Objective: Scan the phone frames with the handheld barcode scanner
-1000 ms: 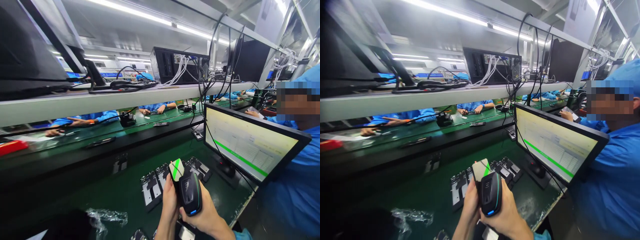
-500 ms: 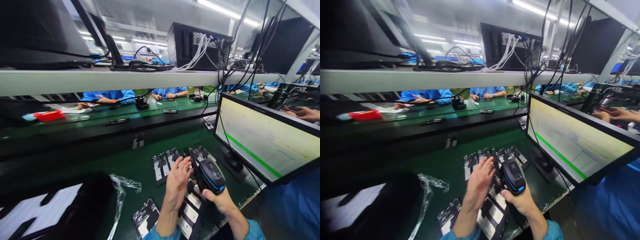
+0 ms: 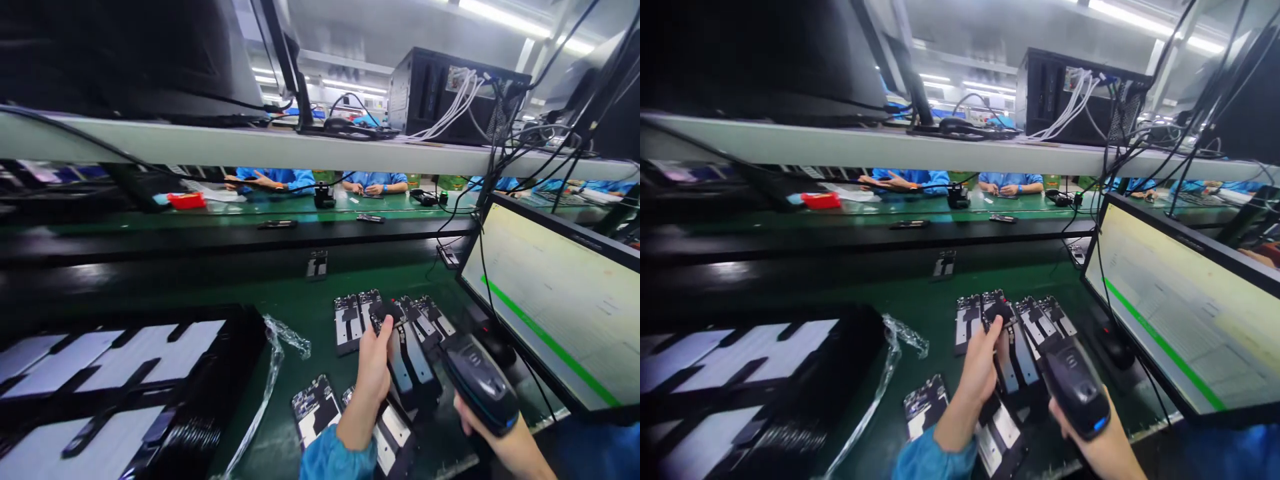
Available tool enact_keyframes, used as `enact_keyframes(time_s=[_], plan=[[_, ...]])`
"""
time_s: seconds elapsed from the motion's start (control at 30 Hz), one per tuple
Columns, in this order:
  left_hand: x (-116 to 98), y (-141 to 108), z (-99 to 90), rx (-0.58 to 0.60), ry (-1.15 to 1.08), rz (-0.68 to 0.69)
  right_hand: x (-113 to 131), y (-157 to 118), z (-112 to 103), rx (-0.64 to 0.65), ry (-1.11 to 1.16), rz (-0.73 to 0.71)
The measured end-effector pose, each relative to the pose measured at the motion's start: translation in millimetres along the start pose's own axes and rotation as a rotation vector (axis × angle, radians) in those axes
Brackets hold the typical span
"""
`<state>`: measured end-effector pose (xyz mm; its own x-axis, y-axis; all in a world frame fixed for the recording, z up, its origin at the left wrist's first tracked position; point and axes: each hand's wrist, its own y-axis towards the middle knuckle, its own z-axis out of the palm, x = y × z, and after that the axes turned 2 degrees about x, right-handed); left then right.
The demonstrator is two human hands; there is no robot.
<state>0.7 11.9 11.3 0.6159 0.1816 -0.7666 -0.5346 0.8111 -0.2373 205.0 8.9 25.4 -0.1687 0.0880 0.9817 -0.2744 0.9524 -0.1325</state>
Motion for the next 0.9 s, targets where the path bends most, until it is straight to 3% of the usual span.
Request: enact_keyframes(time_s=[0.1,0.2,0.37,0.5,0.63,0.7,0.83,0.9], plan=[[6.3,6.7,-2.1,-0.064,0.221,0.183,21.1,-7.7,6.8,0.149,-0.182,-0.066],[10.5,9.0,-1.3,-0.067,0.297,0.224,41.9,-7.1,27.8,0.246,-0.246,-0.106],[16.2,13.8,-0.7,-0.031,0.121,0.062,45.2,-1.0,45.9,0.233,-0.221,-0.087],[26.3,22.1,-6.4,-0.082,-0.069,-0.155,32.4,3.1,45.1,0.246,-0.222,-0.056],[33.4,26.6,-12.4,-0.139,-0.120,-0.231,29.6,0.9,38.6,0.224,-0.245,-0.060],[31.8,24.6,-13.7,-0.183,-0.077,-0.161,35.7,-3.3,36.5,0.244,-0.234,-0.112],[20.4,10.6,-13.5,-0.196,0.271,0.231,54.3,-9.4,45.2,0.362,-0.180,-0.188],[15.0,2.0,-13.3,-0.201,0.434,0.354,59.5,-8.6,55.2,0.397,-0.172,-0.204]])
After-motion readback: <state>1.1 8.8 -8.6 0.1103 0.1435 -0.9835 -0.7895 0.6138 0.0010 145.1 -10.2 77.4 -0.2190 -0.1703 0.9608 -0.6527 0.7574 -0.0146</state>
